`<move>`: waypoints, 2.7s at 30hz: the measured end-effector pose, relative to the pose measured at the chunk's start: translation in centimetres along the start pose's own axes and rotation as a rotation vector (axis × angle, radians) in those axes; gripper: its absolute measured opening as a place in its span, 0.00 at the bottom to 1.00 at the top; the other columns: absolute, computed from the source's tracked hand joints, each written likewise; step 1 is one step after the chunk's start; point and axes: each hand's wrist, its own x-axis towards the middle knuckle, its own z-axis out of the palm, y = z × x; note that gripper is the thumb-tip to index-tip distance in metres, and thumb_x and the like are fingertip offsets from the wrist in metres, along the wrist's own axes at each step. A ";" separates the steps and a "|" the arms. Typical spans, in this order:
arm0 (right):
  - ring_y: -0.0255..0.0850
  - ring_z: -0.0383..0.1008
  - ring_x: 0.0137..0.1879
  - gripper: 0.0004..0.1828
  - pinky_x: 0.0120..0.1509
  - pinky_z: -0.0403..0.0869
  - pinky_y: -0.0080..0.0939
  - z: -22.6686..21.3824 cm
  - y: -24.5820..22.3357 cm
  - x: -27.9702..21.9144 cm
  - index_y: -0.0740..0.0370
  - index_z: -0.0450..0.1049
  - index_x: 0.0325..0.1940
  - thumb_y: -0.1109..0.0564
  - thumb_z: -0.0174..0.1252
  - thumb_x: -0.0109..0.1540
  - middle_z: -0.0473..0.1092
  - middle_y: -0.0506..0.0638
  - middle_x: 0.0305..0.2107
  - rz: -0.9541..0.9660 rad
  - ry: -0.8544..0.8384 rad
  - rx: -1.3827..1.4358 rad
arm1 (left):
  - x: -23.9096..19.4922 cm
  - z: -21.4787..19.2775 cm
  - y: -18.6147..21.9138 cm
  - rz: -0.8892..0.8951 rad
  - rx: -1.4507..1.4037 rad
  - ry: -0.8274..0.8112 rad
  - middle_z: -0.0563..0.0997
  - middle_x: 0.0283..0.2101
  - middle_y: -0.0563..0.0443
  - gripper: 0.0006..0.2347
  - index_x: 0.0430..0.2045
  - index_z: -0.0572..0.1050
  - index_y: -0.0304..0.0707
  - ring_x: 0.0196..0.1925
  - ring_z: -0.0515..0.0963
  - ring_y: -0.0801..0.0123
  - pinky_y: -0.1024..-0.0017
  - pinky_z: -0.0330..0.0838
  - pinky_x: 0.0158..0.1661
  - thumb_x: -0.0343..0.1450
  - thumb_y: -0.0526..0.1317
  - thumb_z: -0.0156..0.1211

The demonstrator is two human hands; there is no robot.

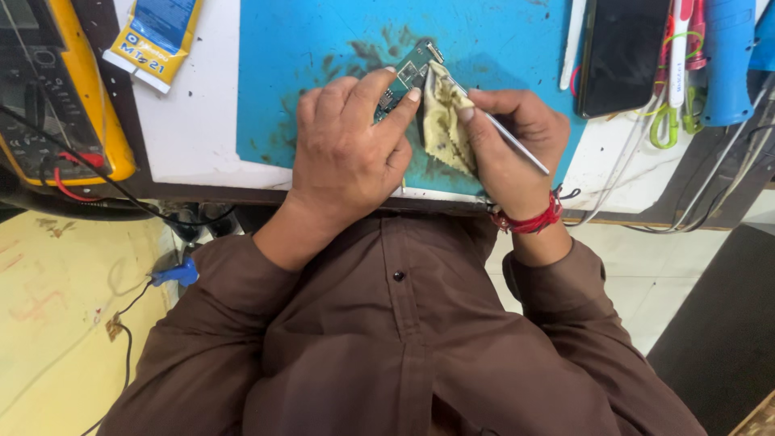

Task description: The person wipes a small green circuit board with a yellow cloth on a blue mat, then uses tweezers to scrape or pick at the board surface. The person continues wiping the board with the cloth while holding it with the other hand.

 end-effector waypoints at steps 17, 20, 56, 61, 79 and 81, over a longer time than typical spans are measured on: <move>0.29 0.75 0.37 0.04 0.44 0.74 0.28 -0.7 0.5 0.1 0.70 0.74 0.46 0.67 0.64 0.70 0.78 0.50 0.37 0.039 0.092 0.200 | 0.3 -0.1 -0.2 0.007 -0.056 0.027 0.75 0.59 0.48 0.15 0.54 0.79 0.41 0.59 0.71 0.58 0.57 0.60 0.61 0.72 0.36 0.65; 0.30 0.76 0.40 0.06 0.47 0.74 0.28 -1.5 0.3 -0.2 0.69 0.74 0.49 0.67 0.64 0.69 0.78 0.49 0.39 0.055 0.061 0.281 | 0.5 -0.2 -1.0 0.057 -0.099 -0.008 0.76 0.59 0.51 0.15 0.53 0.76 0.38 0.59 0.72 0.60 0.57 0.57 0.64 0.71 0.32 0.64; 0.27 0.72 0.35 0.06 0.39 0.70 0.28 -1.7 -0.1 -0.2 0.70 0.80 0.48 0.63 0.68 0.69 0.77 0.47 0.31 0.063 -0.075 -0.058 | 1.3 0.7 -2.8 0.086 -0.141 -0.011 0.78 0.54 0.52 0.13 0.52 0.75 0.39 0.60 0.73 0.60 0.43 0.40 0.76 0.72 0.33 0.63; 0.26 0.72 0.33 0.06 0.38 0.71 0.26 -1.8 -0.1 -0.2 0.70 0.79 0.48 0.63 0.67 0.70 0.77 0.47 0.32 0.058 -0.098 -0.032 | 1.2 0.8 -2.8 0.088 -0.138 -0.011 0.78 0.54 0.52 0.12 0.49 0.77 0.39 0.61 0.73 0.60 0.42 0.39 0.76 0.72 0.33 0.64; 0.27 0.74 0.38 0.05 0.44 0.73 0.28 -1.7 0.0 -0.2 0.70 0.79 0.47 0.64 0.66 0.69 0.78 0.48 0.34 0.073 -0.064 0.004 | 1.2 0.7 -2.6 0.087 -0.138 -0.005 0.77 0.55 0.54 0.08 0.44 0.81 0.39 0.62 0.73 0.61 0.41 0.38 0.76 0.72 0.33 0.64; 0.27 0.73 0.39 0.06 0.45 0.72 0.28 -1.6 -0.1 -0.2 0.71 0.80 0.50 0.64 0.67 0.70 0.78 0.48 0.35 0.054 -0.031 -0.063 | 1.2 0.7 -2.6 0.084 -0.135 -0.007 0.77 0.55 0.54 0.08 0.44 0.81 0.39 0.62 0.73 0.61 0.41 0.38 0.76 0.73 0.33 0.64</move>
